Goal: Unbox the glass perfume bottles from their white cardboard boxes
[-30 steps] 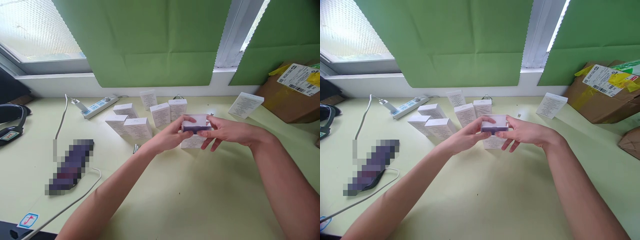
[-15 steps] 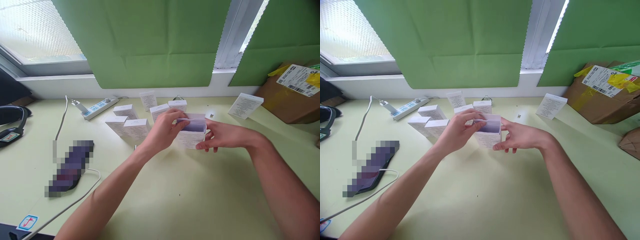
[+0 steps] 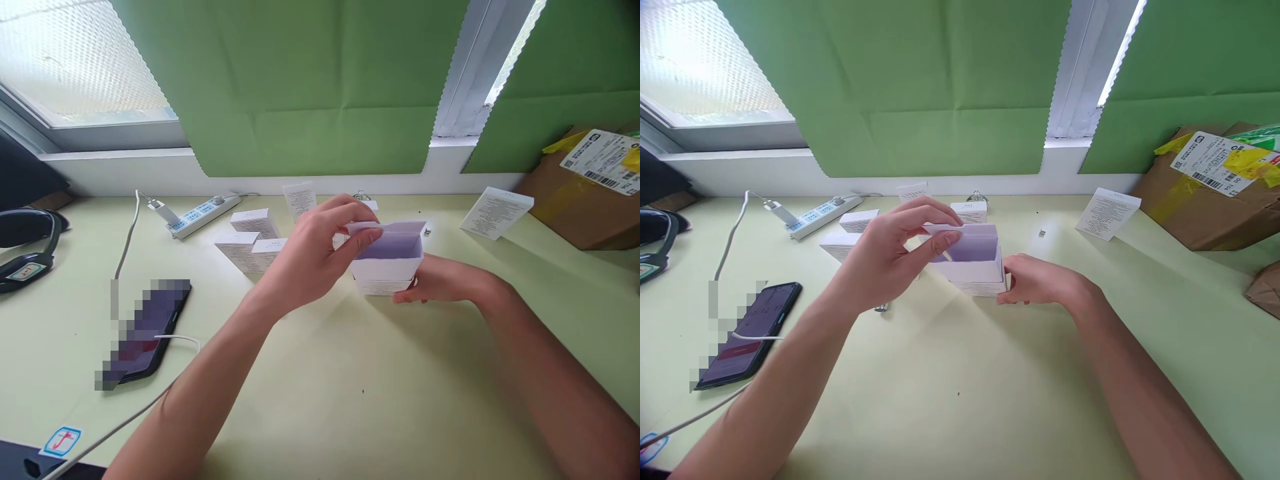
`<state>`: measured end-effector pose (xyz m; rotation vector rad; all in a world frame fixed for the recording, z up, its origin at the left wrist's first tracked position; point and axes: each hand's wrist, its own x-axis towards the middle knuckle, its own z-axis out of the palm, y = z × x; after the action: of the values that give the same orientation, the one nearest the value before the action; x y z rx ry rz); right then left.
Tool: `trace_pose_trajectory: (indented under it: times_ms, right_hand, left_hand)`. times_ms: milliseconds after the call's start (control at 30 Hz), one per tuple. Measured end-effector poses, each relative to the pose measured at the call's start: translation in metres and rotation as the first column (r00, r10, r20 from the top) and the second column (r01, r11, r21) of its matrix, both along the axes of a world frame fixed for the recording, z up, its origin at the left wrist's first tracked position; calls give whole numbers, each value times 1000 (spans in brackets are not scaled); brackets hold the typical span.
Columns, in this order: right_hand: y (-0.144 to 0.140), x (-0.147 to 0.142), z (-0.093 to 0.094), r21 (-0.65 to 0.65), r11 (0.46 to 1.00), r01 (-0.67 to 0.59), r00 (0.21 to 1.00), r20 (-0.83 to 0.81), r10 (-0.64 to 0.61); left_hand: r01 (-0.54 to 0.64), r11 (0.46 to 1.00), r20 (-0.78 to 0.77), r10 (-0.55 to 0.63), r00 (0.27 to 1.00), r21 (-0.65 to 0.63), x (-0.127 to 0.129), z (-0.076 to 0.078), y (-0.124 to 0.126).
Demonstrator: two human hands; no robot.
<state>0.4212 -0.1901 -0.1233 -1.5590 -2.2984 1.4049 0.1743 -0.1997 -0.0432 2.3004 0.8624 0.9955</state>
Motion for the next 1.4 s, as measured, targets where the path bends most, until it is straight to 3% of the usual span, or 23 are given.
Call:
trace_pose_trajectory:
  times_ms: [133, 233, 333, 500, 633, 767, 900, 1100, 1233, 1400]
  right_hand:
    - [0, -3, 1, -19, 1000, 0, 1000, 27, 0]
    - [-1, -4, 8, -50, 999, -12, 999, 34, 14]
    - [-6, -2, 24, -84, 996, -24, 999, -37, 21]
    - [-22, 0, 61, -52, 999, -4, 990, -140, -3]
    - [-32, -1, 76, -17, 999, 35, 994, -101, -36]
    - [-38, -1, 77, 5, 1000, -1, 996, -86, 1]
    - [-43, -2, 76, -53, 998, -41, 993, -113, 35]
    - [-49, -2, 76, -18, 997, -77, 993, -95, 75]
    - [-45, -5, 75, 24, 995, -94, 990, -104, 96]
    - [-35, -9, 65, 124, 992, -13, 1000, -14, 14]
  left_hand:
    - [-22, 999, -68, 25, 997, 36, -2, 1, -1]
    - [-5, 1000, -159, 4, 987, -6, -3, 1, -1]
    - [15, 997, -203, -29, 979, -72, -6, 2, 0]
    - [92, 982, -121, -112, 986, -163, -10, 8, 1]
    - [132, 963, -143, -169, 975, -235, -15, 12, 1]
    - [185, 947, -210, -243, 947, -262, -21, 16, 1]
    - [241, 930, -255, -314, 915, -278, -25, 19, 1]
    - [258, 920, -255, -337, 907, -296, -26, 22, -2]
    - [218, 937, -226, -283, 932, -273, -24, 20, -1]
    - [49, 975, -109, -74, 991, -218, -22, 17, 4]
